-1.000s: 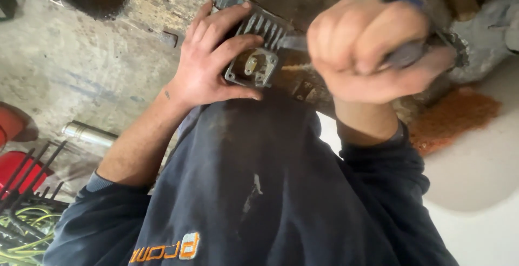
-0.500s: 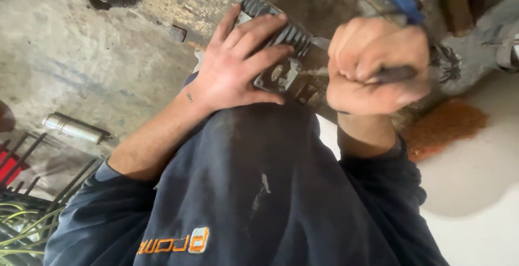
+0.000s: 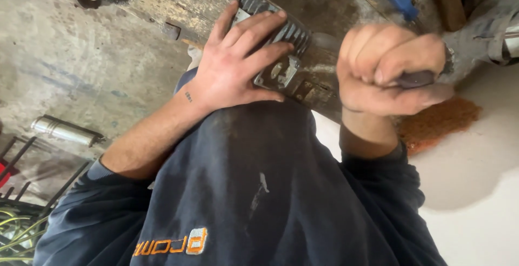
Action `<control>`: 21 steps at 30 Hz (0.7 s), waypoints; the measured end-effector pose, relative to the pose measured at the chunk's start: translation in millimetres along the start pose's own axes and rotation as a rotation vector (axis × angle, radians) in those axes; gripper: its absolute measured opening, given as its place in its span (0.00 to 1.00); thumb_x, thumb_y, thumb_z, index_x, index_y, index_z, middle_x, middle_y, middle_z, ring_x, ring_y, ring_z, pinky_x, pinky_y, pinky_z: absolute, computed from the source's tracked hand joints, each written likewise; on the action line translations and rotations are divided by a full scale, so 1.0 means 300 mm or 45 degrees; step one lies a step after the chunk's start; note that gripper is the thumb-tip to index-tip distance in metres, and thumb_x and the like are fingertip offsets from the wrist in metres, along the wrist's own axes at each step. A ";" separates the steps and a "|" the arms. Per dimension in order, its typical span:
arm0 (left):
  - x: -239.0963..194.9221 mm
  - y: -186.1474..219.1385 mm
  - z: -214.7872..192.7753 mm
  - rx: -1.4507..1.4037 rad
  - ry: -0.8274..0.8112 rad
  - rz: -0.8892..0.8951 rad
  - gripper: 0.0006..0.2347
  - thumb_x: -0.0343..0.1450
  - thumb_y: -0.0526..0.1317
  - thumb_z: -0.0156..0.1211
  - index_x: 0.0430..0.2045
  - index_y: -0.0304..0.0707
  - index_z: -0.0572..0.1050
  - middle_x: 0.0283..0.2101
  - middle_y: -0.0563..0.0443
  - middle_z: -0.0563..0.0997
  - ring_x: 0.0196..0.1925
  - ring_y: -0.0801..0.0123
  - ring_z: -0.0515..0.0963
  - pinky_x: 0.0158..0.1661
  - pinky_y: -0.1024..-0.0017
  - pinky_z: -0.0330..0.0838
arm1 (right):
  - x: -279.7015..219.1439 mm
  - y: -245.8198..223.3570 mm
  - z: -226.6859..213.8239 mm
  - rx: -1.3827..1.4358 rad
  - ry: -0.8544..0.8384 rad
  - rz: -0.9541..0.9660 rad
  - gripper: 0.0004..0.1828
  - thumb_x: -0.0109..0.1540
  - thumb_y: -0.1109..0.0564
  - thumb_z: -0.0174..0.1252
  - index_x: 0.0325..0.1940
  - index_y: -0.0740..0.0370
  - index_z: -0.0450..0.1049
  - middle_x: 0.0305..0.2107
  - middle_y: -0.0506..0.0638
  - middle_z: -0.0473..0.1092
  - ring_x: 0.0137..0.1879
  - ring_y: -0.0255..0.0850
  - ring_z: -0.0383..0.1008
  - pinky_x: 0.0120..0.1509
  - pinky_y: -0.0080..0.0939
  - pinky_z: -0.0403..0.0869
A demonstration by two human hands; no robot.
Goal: Cleaning and scraping a metal motor housing component at a workbench.
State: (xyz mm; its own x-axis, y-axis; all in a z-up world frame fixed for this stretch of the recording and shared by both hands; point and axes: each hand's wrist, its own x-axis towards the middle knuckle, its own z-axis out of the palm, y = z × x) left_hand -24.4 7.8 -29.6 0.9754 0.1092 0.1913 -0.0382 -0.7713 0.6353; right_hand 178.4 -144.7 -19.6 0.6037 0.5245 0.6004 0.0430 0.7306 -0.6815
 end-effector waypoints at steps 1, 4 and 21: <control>0.000 -0.006 0.000 0.004 0.002 0.000 0.36 0.62 0.62 0.78 0.62 0.46 0.75 0.74 0.44 0.64 0.75 0.54 0.65 0.75 0.41 0.47 | 0.002 -0.013 0.008 0.061 -0.024 0.067 0.29 0.70 0.29 0.36 0.34 0.56 0.58 0.17 0.44 0.57 0.18 0.33 0.51 0.18 0.37 0.57; 0.000 -0.011 -0.010 -0.009 0.000 -0.008 0.36 0.62 0.62 0.78 0.61 0.46 0.75 0.74 0.44 0.63 0.75 0.54 0.65 0.74 0.41 0.48 | 0.018 -0.030 0.021 0.090 -0.056 0.109 0.30 0.70 0.28 0.37 0.34 0.55 0.57 0.17 0.44 0.57 0.18 0.33 0.51 0.18 0.36 0.55; -0.002 -0.026 -0.015 -0.051 -0.007 -0.020 0.36 0.61 0.63 0.77 0.62 0.47 0.74 0.74 0.45 0.63 0.75 0.54 0.64 0.75 0.42 0.47 | -0.027 -0.045 0.077 0.041 0.097 0.117 0.30 0.69 0.28 0.34 0.34 0.56 0.56 0.17 0.44 0.56 0.18 0.34 0.48 0.17 0.36 0.53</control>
State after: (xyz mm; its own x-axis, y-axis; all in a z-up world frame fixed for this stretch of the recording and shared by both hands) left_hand -25.6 16.7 -31.2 0.9772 0.1174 0.1771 -0.0315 -0.7441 0.6674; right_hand 154.4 -148.6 -5.6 0.6625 0.5562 0.5017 -0.0402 0.6953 -0.7176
